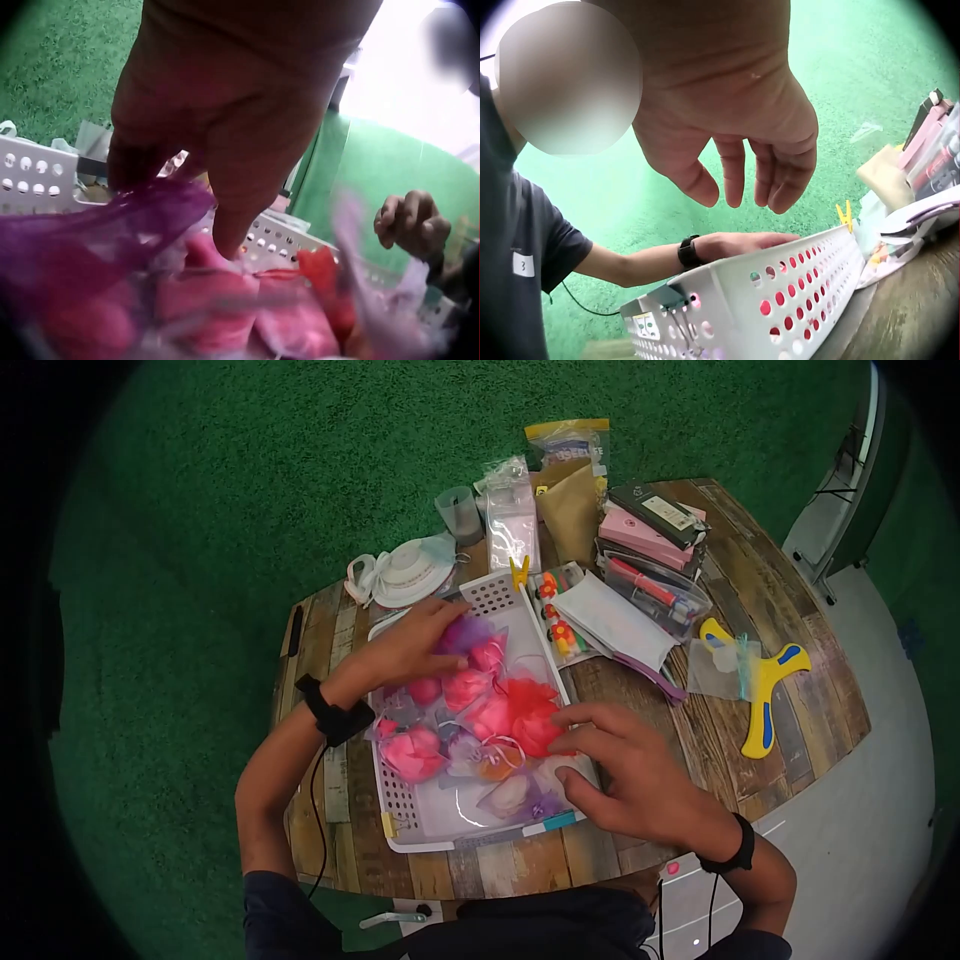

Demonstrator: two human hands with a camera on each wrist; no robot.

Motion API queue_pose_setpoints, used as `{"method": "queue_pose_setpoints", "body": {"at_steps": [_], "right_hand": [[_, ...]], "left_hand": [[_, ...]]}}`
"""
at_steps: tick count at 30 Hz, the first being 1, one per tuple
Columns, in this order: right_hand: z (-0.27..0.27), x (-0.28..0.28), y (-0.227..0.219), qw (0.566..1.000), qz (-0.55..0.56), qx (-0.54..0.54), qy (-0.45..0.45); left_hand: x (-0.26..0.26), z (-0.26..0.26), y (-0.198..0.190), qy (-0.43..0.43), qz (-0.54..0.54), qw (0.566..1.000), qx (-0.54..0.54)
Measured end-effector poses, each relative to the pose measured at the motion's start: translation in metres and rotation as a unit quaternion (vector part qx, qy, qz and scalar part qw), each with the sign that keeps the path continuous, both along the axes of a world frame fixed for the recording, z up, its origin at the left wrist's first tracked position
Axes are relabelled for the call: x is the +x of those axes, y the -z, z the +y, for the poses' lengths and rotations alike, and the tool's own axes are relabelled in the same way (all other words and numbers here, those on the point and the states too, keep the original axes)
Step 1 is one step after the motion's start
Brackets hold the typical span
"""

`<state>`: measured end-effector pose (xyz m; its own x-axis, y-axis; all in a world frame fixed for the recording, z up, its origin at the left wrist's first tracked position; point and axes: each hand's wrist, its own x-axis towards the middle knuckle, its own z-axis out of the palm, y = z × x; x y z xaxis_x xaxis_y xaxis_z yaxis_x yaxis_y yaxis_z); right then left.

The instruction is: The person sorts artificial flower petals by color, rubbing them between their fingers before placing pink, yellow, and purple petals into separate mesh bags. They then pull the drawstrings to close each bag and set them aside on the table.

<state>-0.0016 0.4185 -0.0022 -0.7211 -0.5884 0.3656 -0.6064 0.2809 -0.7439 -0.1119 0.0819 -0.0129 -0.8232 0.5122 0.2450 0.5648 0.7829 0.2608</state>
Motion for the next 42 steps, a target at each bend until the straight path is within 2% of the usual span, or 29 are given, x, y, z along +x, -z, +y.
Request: {"method": "queue_pose_setpoints", "body": {"at_steps": [1,2,5,6,8,10,11,13,15,17,19,20,21,24,26,27,29,31,33,35,36,38,39,41,42], "right_hand": [[-0.002,-0.003,-0.001,1.0,0.027,0.0,-0.007],[-0.003,-0.006,-0.002,0.998,0.054,-0.001,-0.013],[-0.008,-0.014,-0.003,0.995,0.085,-0.032,-0.04],[-0.009,-0.014,-0.003,0.995,0.083,-0.034,-0.036],[-0.008,-0.016,-0.002,0.995,0.066,-0.04,-0.059],[-0.004,-0.013,-0.003,0.994,0.071,-0.025,-0.076],[-0.001,-0.01,-0.003,0.993,0.074,-0.009,-0.093],[0.006,-0.005,0.0,0.989,0.076,0.019,-0.121],[0.009,0.003,0.002,0.971,0.113,0.101,-0.183],[0.01,0.012,0.012,0.968,0.125,0.122,-0.179],[0.011,0.014,0.024,0.965,0.141,0.14,-0.172],[0.011,0.013,0.029,0.964,0.146,0.135,-0.178],[0.011,0.012,0.032,0.962,0.154,0.13,-0.186],[0.008,0.011,0.032,0.956,0.164,0.143,-0.195],[0.006,0.01,0.024,0.956,0.142,0.143,-0.211],[0.004,0.007,0.02,0.956,0.122,0.144,-0.223],[-0.003,-0.002,0.011,0.96,0.121,0.124,-0.219],[-0.013,-0.013,0.003,0.964,0.12,0.105,-0.214],[-0.027,-0.028,0.004,0.965,0.133,0.106,-0.202],[-0.042,-0.041,0.013,0.959,0.167,0.135,-0.187],[-0.049,-0.047,0.019,0.952,0.197,0.162,-0.167],[-0.064,-0.061,0.028,0.952,0.179,0.181,-0.168],[-0.071,-0.068,0.031,0.953,0.159,0.198,-0.165],[-0.086,-0.08,0.032,0.941,0.176,0.231,-0.173],[-0.093,-0.084,0.031,0.928,0.143,0.285,-0.192]], "left_hand": [[-0.002,0.007,0.001,0.038,0.04,0.998,-0.025],[-0.007,0.012,-0.003,0.001,-0.01,0.999,-0.036],[-0.025,0.027,-0.029,-0.002,-0.021,1.0,0.001],[-0.041,0.025,-0.031,-0.034,-0.019,0.999,0.0],[-0.078,0.013,-0.038,-0.144,-0.043,0.987,0.063],[-0.127,-0.021,-0.019,-0.194,-0.012,0.981,0.029],[-0.151,-0.041,-0.002,-0.191,-0.011,0.981,0.03],[-0.186,-0.074,0.032,-0.097,0.023,0.991,-0.091],[-0.193,-0.078,0.043,-0.116,-0.063,0.981,-0.143],[-0.199,-0.076,0.045,-0.094,-0.121,0.975,-0.163],[-0.203,-0.076,0.043,-0.116,-0.079,0.963,-0.228],[-0.207,-0.075,0.041,-0.163,-0.053,0.964,-0.203],[-0.207,-0.073,0.035,-0.175,-0.024,0.967,-0.183],[-0.177,-0.055,-0.003,-0.187,0.018,0.972,-0.142],[-0.155,-0.041,-0.026,-0.188,-0.05,0.981,0.018],[-0.139,-0.034,-0.036,-0.193,-0.048,0.98,0.018],[-0.095,-0.016,-0.046,-0.094,-0.069,0.987,0.108],[-0.044,0.005,-0.052,-0.059,-0.121,0.985,0.109],[-0.001,0.015,-0.048,0.001,-0.18,0.983,0.048],[0.031,0.011,-0.024,0.132,-0.18,0.974,-0.029],[0.054,0.01,-0.013,0.128,-0.178,0.975,-0.026],[0.097,0.01,0.004,0.062,-0.161,0.97,-0.172],[0.109,0.011,0.003,0.062,-0.16,0.97,-0.172],[0.129,0.017,-0.008,0.098,-0.198,0.944,-0.247],[0.135,0.017,-0.013,0.109,-0.267,0.934,-0.212]]}}
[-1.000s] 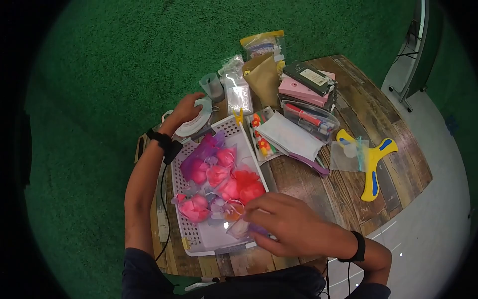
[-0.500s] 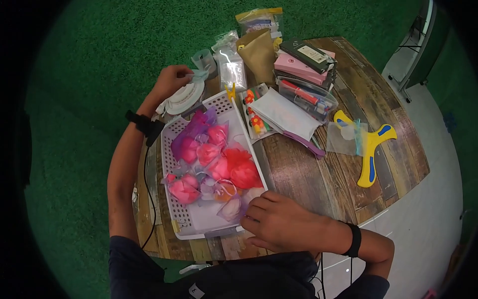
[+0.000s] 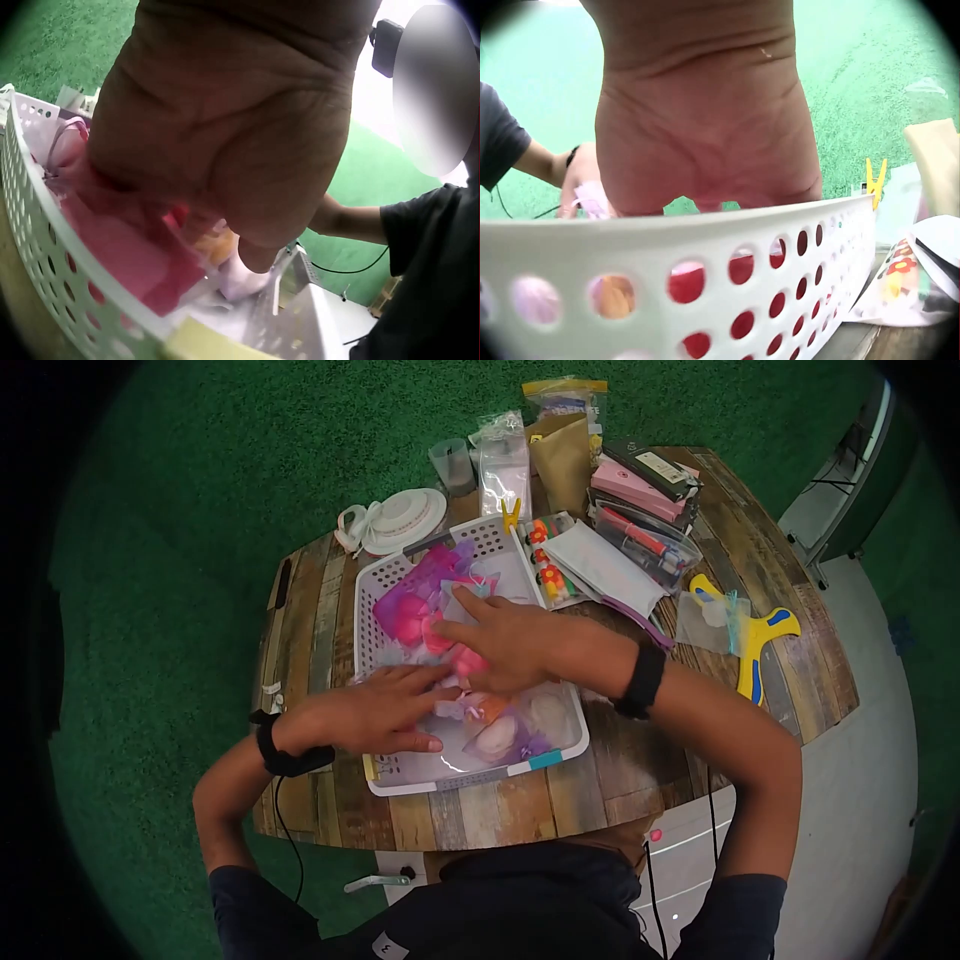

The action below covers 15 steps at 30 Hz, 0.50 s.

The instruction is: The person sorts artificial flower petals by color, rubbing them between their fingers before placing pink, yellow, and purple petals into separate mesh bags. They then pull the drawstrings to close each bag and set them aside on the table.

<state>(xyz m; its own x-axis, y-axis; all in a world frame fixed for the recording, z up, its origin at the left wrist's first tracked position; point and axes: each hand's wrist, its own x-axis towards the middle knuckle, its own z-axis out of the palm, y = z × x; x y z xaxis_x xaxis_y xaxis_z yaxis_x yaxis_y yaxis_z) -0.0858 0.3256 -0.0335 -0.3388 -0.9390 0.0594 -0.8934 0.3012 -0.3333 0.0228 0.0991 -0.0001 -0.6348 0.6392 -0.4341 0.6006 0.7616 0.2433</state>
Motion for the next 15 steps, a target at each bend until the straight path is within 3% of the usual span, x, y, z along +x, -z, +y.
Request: {"method": "queue_pose_setpoints", "body": {"at_steps": [2,4,6,8,10,12,15], "right_hand": [[-0.012,-0.008,-0.009,0.992,-0.059,0.107,0.024],[-0.026,-0.02,0.002,0.989,-0.03,0.128,0.062],[-0.033,-0.031,0.002,0.983,0.002,0.153,0.101],[-0.037,-0.035,-0.008,0.97,-0.016,0.196,0.142],[-0.03,-0.033,-0.009,0.977,-0.021,0.158,0.141],[-0.023,-0.028,-0.011,0.983,-0.027,0.122,0.134],[-0.017,-0.018,-0.024,0.986,-0.04,0.097,0.132]], "left_hand": [[0.012,-0.002,0.0,0.012,-0.011,1.0,0.013],[0.02,-0.003,0.0,0.029,-0.023,0.999,0.025],[0.022,-0.002,-0.001,0.035,-0.082,0.987,0.131],[0.022,-0.004,-0.003,0.015,-0.112,0.98,0.166],[0.019,-0.008,-0.013,-0.009,-0.143,0.969,0.201],[0.003,-0.012,-0.035,-0.12,-0.094,0.963,0.222],[-0.031,-0.032,-0.028,-0.151,-0.004,0.953,0.261]]}}
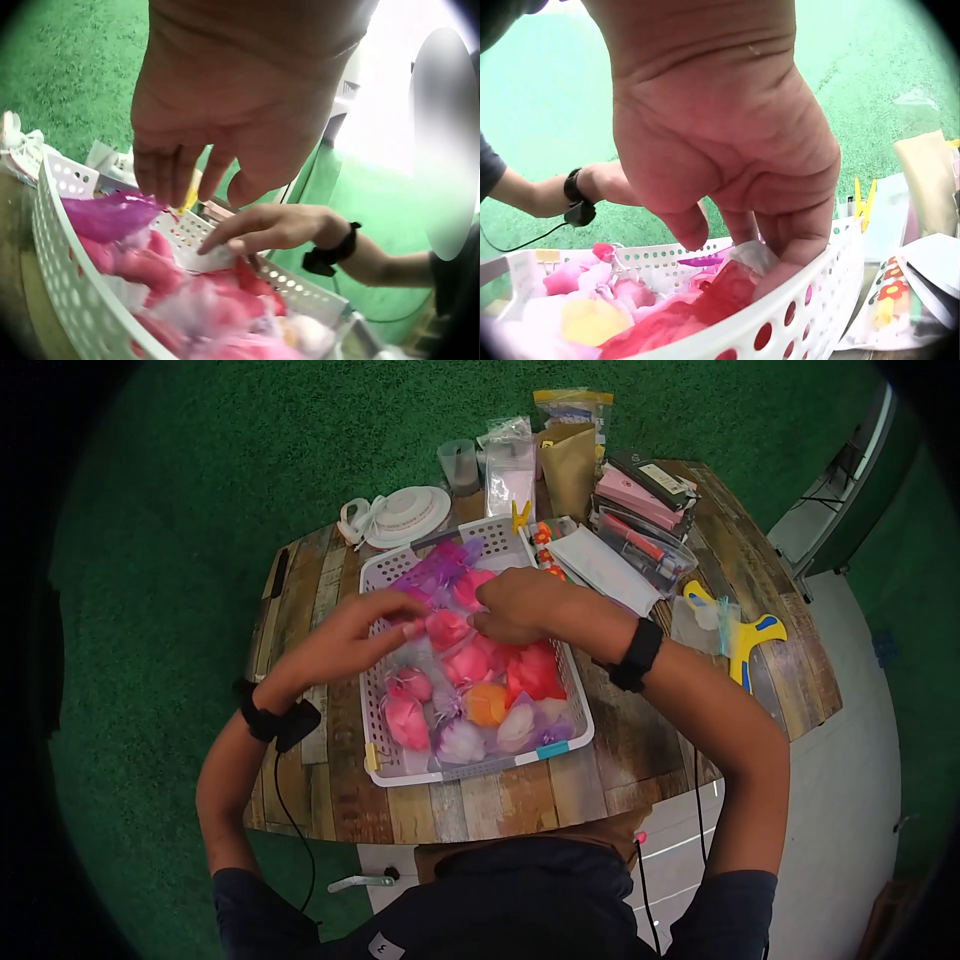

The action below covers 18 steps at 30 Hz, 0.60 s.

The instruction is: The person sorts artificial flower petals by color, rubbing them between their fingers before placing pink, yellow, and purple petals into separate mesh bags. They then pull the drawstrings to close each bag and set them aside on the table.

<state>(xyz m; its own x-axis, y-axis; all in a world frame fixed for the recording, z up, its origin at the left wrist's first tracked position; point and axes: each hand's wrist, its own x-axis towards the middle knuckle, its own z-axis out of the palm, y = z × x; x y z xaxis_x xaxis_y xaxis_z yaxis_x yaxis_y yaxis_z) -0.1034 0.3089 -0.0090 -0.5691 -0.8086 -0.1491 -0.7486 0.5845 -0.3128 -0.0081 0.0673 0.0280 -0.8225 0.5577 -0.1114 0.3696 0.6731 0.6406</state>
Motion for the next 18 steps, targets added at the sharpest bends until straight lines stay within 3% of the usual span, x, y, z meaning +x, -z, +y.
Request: {"method": "queue_pose_setpoints", "body": {"at_steps": [2,3,5,6,8,9,11,12,15,17,18], "right_hand": [[0.003,0.002,0.001,0.999,-0.001,0.035,-0.003],[0.005,0.005,0.006,0.999,0.002,0.04,-0.003],[0.01,0.013,0.017,0.989,0.142,0.041,-0.018],[0.01,0.017,0.013,0.989,0.143,0.041,-0.016],[0.008,0.023,0.007,0.986,0.091,0.131,-0.044],[0.012,0.023,0.005,0.987,0.088,0.13,-0.041],[0.021,0.018,0.001,0.995,0.085,-0.005,-0.042],[0.024,0.016,-0.005,0.996,0.082,-0.007,-0.041],[0.033,0.005,-0.016,0.989,0.112,-0.096,0.0],[0.038,0.002,-0.008,0.986,0.125,-0.111,0.01],[0.043,0.002,-0.004,0.983,0.139,-0.122,0.021]], "left_hand": [[-0.016,-0.008,0.018,-0.037,0.235,0.967,-0.09],[-0.02,-0.01,0.03,-0.039,0.238,0.967,-0.086],[-0.031,-0.015,0.049,-0.075,0.171,0.968,-0.171],[-0.034,-0.016,0.054,-0.073,0.172,0.968,-0.17],[-0.04,-0.019,0.064,0.026,0.045,0.987,-0.149],[-0.036,-0.013,0.055,0.03,0.044,0.987,-0.151],[-0.025,0.005,0.027,-0.009,-0.021,0.949,-0.316],[-0.025,0.003,0.029,-0.007,-0.024,0.948,-0.318],[-0.023,-0.014,0.042,-0.028,0.061,0.926,-0.373],[-0.024,-0.024,0.055,-0.146,0.24,0.928,-0.244],[-0.021,-0.027,0.055,-0.14,0.242,0.929,-0.243]]}}
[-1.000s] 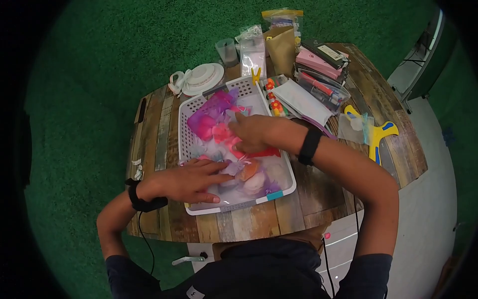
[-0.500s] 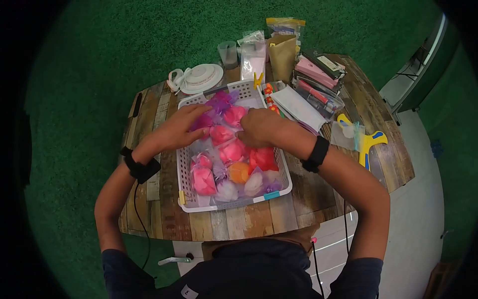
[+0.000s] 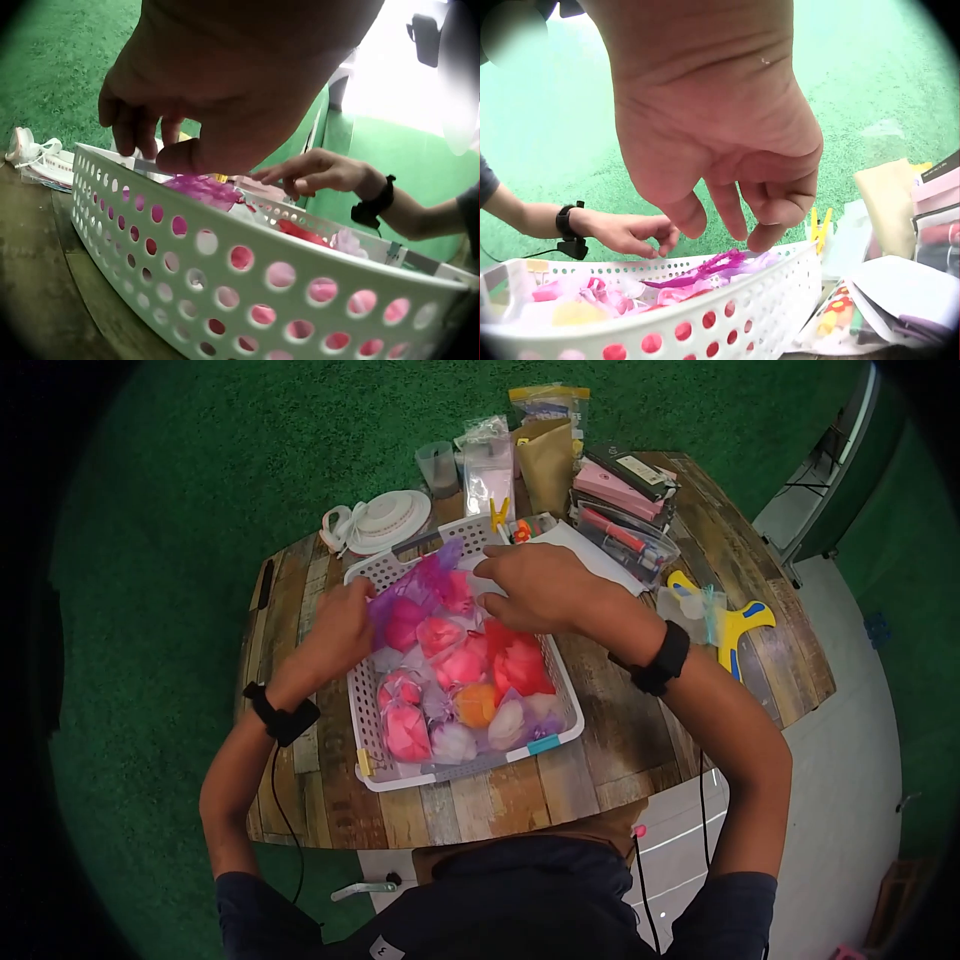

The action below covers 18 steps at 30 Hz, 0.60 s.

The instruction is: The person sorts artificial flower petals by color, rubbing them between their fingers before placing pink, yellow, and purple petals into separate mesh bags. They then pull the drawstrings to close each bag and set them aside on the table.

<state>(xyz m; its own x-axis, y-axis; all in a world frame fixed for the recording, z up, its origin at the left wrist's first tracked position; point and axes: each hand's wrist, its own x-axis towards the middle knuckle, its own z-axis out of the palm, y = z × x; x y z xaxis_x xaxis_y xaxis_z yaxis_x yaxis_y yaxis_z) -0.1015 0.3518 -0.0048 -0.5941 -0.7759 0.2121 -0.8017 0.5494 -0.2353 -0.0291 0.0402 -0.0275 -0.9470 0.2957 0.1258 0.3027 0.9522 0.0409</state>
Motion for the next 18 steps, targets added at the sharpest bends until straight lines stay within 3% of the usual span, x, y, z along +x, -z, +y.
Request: {"method": "queue_pose_setpoints", "body": {"at_steps": [2,5,6,7,8,9,11,12,15,16,18], "right_hand": [[0.011,0.0,0.006,1.0,-0.005,-0.028,0.004],[0.028,0.008,0.011,0.995,-0.02,-0.09,0.032],[0.032,0.019,0.0,0.984,-0.099,-0.086,0.123],[0.033,0.025,-0.003,0.958,-0.178,-0.08,0.209],[0.037,0.021,0.013,0.943,-0.224,-0.092,0.229],[0.039,0.023,0.02,0.942,-0.229,-0.092,0.226],[0.04,0.03,0.031,0.883,-0.443,-0.096,0.12],[0.035,0.035,0.038,0.95,-0.282,-0.119,0.066],[0.044,0.05,0.024,0.951,-0.282,-0.106,0.07],[0.043,0.059,0.019,0.923,-0.332,-0.177,0.083],[0.026,0.073,0.004,0.927,-0.335,-0.151,0.078]], "left_hand": [[0.007,-0.006,0.001,-0.04,0.089,0.991,0.088],[0.035,-0.014,0.007,-0.034,0.158,0.978,0.134],[0.043,-0.012,0.008,-0.033,0.15,0.979,0.134],[0.052,-0.012,0.009,-0.121,-0.02,0.952,0.281],[0.059,-0.014,0.008,-0.204,-0.186,0.869,0.411],[0.064,-0.006,0.006,-0.185,-0.25,0.825,0.473],[0.067,-0.012,0.022,-0.166,-0.253,0.833,0.463],[0.065,-0.01,0.023,-0.138,-0.252,0.843,0.454],[0.081,-0.01,0.009,-0.122,-0.187,0.85,0.478],[0.089,-0.016,0.001,-0.127,-0.195,0.831,0.506],[0.107,-0.022,-0.022,-0.16,-0.208,0.804,0.534]]}}
